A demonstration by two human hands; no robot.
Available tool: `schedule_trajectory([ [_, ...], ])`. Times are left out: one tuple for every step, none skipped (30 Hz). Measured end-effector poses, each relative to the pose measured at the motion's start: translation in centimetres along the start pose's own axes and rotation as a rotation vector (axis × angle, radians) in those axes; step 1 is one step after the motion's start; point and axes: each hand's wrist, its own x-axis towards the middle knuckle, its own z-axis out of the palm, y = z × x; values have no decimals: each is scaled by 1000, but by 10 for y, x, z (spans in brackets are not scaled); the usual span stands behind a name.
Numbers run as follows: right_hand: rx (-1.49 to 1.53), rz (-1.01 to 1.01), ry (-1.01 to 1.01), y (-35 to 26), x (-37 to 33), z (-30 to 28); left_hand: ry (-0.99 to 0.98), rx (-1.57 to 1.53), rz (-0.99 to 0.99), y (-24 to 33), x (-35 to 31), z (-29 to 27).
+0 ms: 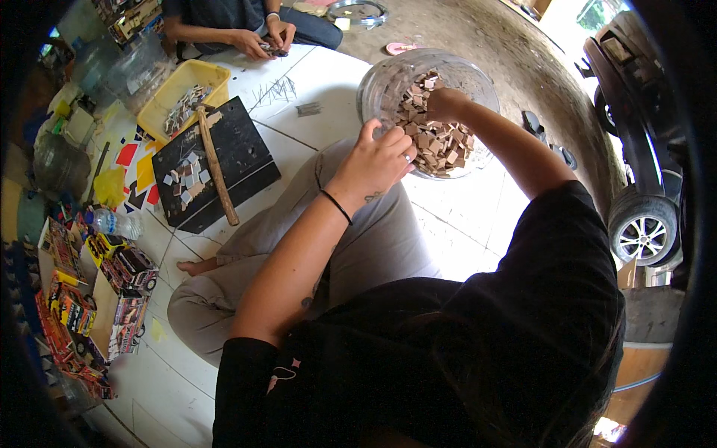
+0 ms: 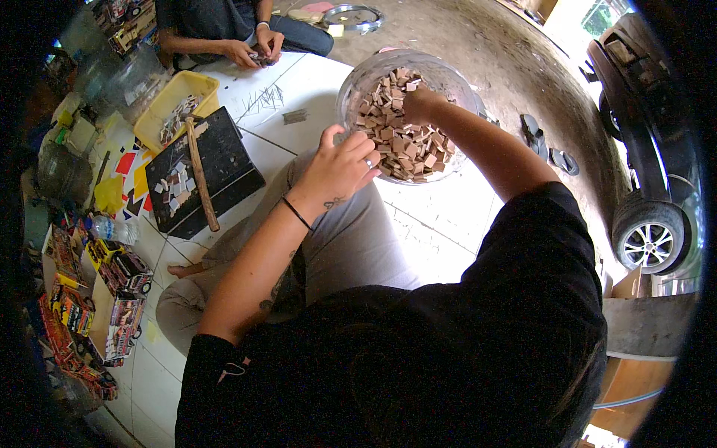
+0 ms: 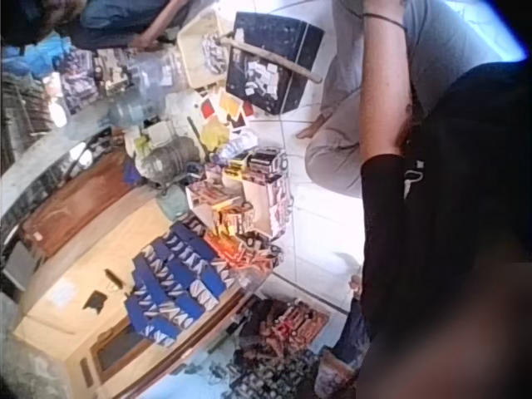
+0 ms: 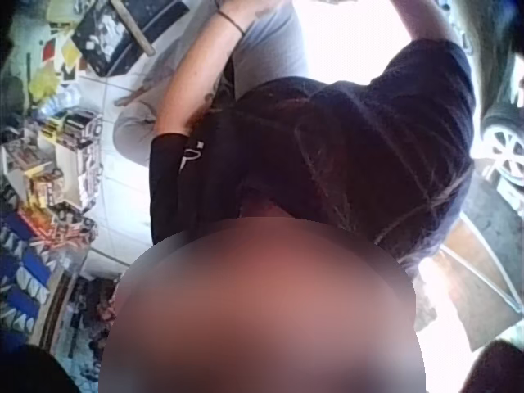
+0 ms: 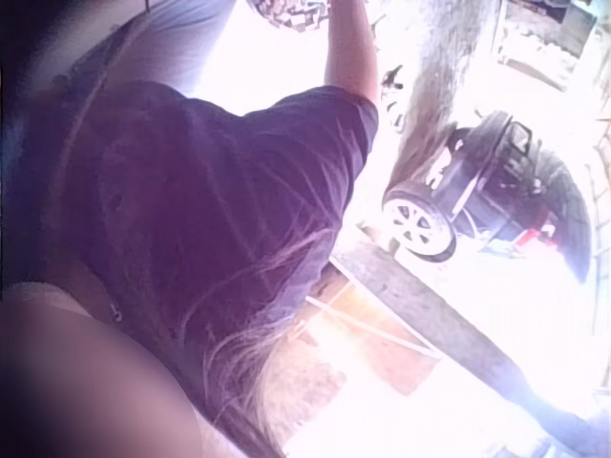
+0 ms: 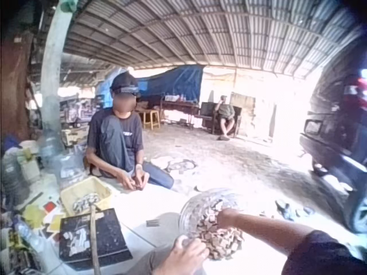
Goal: The person sits on the floor and uses a wooden mallet to break small rectangular blocks on a black board. They repeatedly pick up blocks, strike them, and transfer the broken pieces into a large plastic container.
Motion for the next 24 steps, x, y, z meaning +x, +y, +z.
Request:
schedule_trajectory([
  [-41,96,-57,-4,5,1,11,-2,3,0,0,0],
  [-66,67,-88,-6,10,1,9,-5,5,0,0,-1],
  [-95,30,-125,-8,15,1,7,-7,6,0,0,-1],
  [-117,-19,-141,-8,17,0,5,-4,7,0,0,-1],
  [-112,-52,-157,-7,19,0,-2,4,10,-1,0,-1],
  [-100,-98,-156,-5,18,-1,-9,14,10,-1,0,0],
  [-118,-128,-163,-3,16,-1,-19,22,11,-1,0,0],
  [-31,-130,-150,0,13,-1,-20,23,10,-1,0,1],
  [27,-118,-145,3,8,-1,-23,23,8,-1,0,1],
  [66,-96,-146,4,4,0,-23,20,7,-1,0,1],
  [116,-122,-134,4,0,0,-23,21,6,-1,0,2],
  [148,-137,-128,3,-4,0,-20,20,7,-1,0,2],
  [154,-143,-111,1,-6,0,-16,20,9,-1,0,2],
  [160,-150,-94,-1,-8,0,-14,23,11,-1,0,1],
  [139,-147,-68,-5,-8,0,-11,26,14,0,0,1],
  [136,-168,-23,-7,-9,0,-7,30,16,0,0,1],
  [178,-105,-50,-9,-9,1,-16,22,10,0,0,0],
  [237,-66,-59,-10,-10,1,-24,14,5,0,0,0],
  [290,-23,-75,-11,-9,0,-32,7,1,0,0,-1],
  [315,-10,-27,-11,-9,0,-27,4,2,0,0,-1],
  [333,5,14,-9,-10,-1,-21,1,3,0,0,-1],
  [329,37,47,-8,-11,-2,-16,-3,4,0,0,-1],
  [449,43,62,-6,-12,-4,-23,-3,4,0,0,-1],
  [547,67,71,-3,-15,-6,-29,-4,5,0,0,-1],
])
